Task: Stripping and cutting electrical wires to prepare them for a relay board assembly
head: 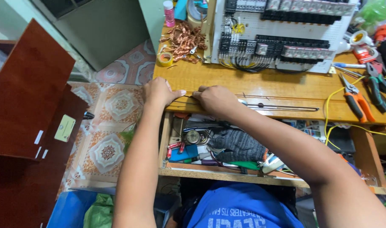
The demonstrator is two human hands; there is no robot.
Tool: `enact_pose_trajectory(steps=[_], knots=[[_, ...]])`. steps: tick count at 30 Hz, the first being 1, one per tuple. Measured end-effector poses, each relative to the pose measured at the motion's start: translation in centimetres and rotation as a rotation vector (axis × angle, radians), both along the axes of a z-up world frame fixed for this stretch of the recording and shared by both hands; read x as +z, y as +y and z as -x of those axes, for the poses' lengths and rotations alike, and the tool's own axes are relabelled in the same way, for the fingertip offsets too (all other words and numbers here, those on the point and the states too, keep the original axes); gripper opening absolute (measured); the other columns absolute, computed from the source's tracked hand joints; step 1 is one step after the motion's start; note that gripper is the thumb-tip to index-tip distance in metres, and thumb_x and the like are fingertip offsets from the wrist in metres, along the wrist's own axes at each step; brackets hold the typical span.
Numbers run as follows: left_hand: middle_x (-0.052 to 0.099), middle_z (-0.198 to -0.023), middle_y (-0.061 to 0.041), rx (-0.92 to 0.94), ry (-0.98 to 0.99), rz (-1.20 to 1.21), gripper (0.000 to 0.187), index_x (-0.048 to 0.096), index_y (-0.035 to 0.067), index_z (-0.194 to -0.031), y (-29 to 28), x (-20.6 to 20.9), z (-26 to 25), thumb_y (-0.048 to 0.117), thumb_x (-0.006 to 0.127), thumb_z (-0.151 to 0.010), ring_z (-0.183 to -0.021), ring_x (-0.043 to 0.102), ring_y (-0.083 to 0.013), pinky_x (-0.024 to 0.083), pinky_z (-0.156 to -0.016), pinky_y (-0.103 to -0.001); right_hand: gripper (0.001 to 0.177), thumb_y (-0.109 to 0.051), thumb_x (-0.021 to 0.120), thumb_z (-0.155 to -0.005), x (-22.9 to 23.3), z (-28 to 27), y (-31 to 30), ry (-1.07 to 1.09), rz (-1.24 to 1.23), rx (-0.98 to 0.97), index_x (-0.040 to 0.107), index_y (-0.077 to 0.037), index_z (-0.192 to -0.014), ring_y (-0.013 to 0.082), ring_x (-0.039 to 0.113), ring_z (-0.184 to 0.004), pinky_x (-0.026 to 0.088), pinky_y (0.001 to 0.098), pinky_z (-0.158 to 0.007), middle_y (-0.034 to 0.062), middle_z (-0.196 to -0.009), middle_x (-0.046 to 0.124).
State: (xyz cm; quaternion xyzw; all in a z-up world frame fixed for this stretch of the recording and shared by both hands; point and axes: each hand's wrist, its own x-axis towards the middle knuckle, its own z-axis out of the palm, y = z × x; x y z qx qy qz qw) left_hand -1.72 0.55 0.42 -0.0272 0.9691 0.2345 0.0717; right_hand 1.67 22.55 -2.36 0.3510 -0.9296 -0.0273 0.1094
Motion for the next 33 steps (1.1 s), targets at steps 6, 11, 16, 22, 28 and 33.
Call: enact_pose_trajectory(steps=[6, 11, 16, 22, 28, 33], knots=[[0.076, -0.090, -0.016, 0.010, 0.028, -0.015, 0.040, 0.073, 0.012, -0.068, -0.1, -0.1, 0.2, 0.048, 0.093, -0.066, -0.098, 0.073, -0.0400, 0.060, -0.080, -0.043, 0.022, -0.021, 0.052, -0.096, 0.5, 0.0, 0.0, -0.005, 0.013, 0.016, 0.074, -0.017, -0.100, 0.0277, 0.074, -0.065, 0.059, 0.0377, -0.057, 0.0012, -0.080, 0.067], [0.076, -0.089, -0.016, -0.002, 0.037, -0.003, 0.041, 0.073, 0.012, -0.067, -0.3, -0.9, 0.8, 0.048, 0.093, -0.066, -0.097, 0.074, -0.0400, 0.061, -0.080, -0.044, 0.021, -0.021, 0.053, -0.095, 0.6, -0.2, 0.3, -0.009, -0.003, 0.036, 0.074, -0.017, -0.101, 0.0261, 0.074, -0.066, 0.059, 0.0371, -0.058, -0.0018, -0.081, 0.066], [0.075, -0.088, -0.016, -0.022, 0.045, -0.009, 0.041, 0.074, 0.012, -0.067, -0.3, -1.3, 1.1, 0.048, 0.093, -0.067, -0.097, 0.074, -0.0395, 0.060, -0.081, -0.043, 0.027, -0.019, 0.053, -0.093, 0.1, -0.3, 0.2, -0.044, -0.003, -0.016, 0.075, -0.017, -0.109, 0.0314, 0.074, -0.067, 0.059, 0.0431, -0.057, 0.0026, -0.085, 0.069], [0.075, -0.090, -0.018, -0.006, 0.050, -0.024, 0.044, 0.074, 0.009, -0.071, -0.1, -0.7, 0.5, 0.048, 0.094, -0.067, -0.098, 0.074, -0.0408, 0.061, -0.081, -0.044, 0.027, -0.021, 0.054, -0.092, -0.3, -0.4, 0.5, -0.005, -0.041, -0.053, 0.074, -0.021, -0.110, 0.0298, 0.075, -0.067, 0.060, 0.0419, -0.058, 0.0006, -0.086, 0.069], [0.074, -0.093, -0.018, -0.034, 0.001, -0.001, 0.049, 0.074, 0.006, -0.075, 0.1, 0.1, 0.2, 0.051, 0.092, -0.067, -0.101, 0.072, -0.0412, 0.060, -0.082, -0.045, 0.026, -0.020, 0.054, -0.093, -0.3, -1.1, 1.5, 0.007, -0.065, -0.068, 0.073, -0.020, -0.110, 0.0293, 0.076, -0.070, 0.060, 0.0403, -0.058, 0.0004, -0.089, 0.070], [0.074, -0.089, -0.016, -0.005, 0.016, -0.032, 0.043, 0.074, 0.008, -0.074, -0.1, -0.3, 0.4, 0.045, 0.094, -0.068, -0.097, 0.073, -0.0402, 0.060, -0.078, -0.043, 0.022, -0.023, 0.050, -0.096, 0.1, -0.3, 1.1, -0.096, 0.010, -0.036, 0.072, -0.019, -0.100, 0.0292, 0.076, -0.073, 0.060, 0.0387, -0.059, 0.0005, -0.088, 0.069]])
